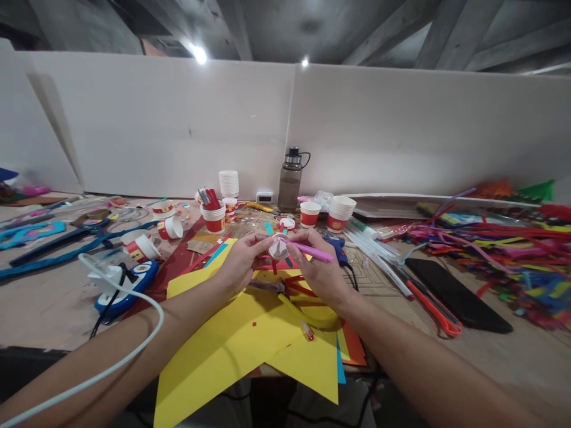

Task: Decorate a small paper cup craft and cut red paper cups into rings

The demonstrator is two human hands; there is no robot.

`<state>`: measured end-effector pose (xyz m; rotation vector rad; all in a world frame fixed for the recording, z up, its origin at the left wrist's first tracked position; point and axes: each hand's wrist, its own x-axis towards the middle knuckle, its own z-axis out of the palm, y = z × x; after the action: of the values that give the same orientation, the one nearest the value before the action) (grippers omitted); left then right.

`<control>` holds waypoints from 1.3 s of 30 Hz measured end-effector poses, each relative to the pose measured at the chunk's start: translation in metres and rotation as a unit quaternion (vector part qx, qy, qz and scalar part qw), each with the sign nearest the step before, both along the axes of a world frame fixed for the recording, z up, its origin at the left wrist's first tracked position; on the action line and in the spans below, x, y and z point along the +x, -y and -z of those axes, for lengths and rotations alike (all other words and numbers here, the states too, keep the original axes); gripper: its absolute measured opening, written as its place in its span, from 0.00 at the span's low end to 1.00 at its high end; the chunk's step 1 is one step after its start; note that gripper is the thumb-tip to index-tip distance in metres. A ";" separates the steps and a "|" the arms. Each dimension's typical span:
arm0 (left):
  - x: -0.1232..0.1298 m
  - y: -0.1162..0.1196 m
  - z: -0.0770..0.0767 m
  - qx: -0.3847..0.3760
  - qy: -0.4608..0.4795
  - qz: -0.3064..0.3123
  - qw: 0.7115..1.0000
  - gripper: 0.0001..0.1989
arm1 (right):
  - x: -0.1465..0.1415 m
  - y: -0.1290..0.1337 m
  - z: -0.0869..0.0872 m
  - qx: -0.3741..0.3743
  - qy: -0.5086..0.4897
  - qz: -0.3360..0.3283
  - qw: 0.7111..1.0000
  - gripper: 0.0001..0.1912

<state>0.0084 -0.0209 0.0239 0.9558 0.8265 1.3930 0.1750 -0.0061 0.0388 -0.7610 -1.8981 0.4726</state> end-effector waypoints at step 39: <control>0.000 0.000 0.000 -0.007 -0.008 0.003 1.000 0.15 | 0.001 -0.001 0.001 -0.004 0.013 0.001 1.000 0.08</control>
<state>0.0089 -0.0210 0.0234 0.9587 0.8446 1.3748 0.1755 -0.0055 0.0375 -0.7772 -1.9200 0.4711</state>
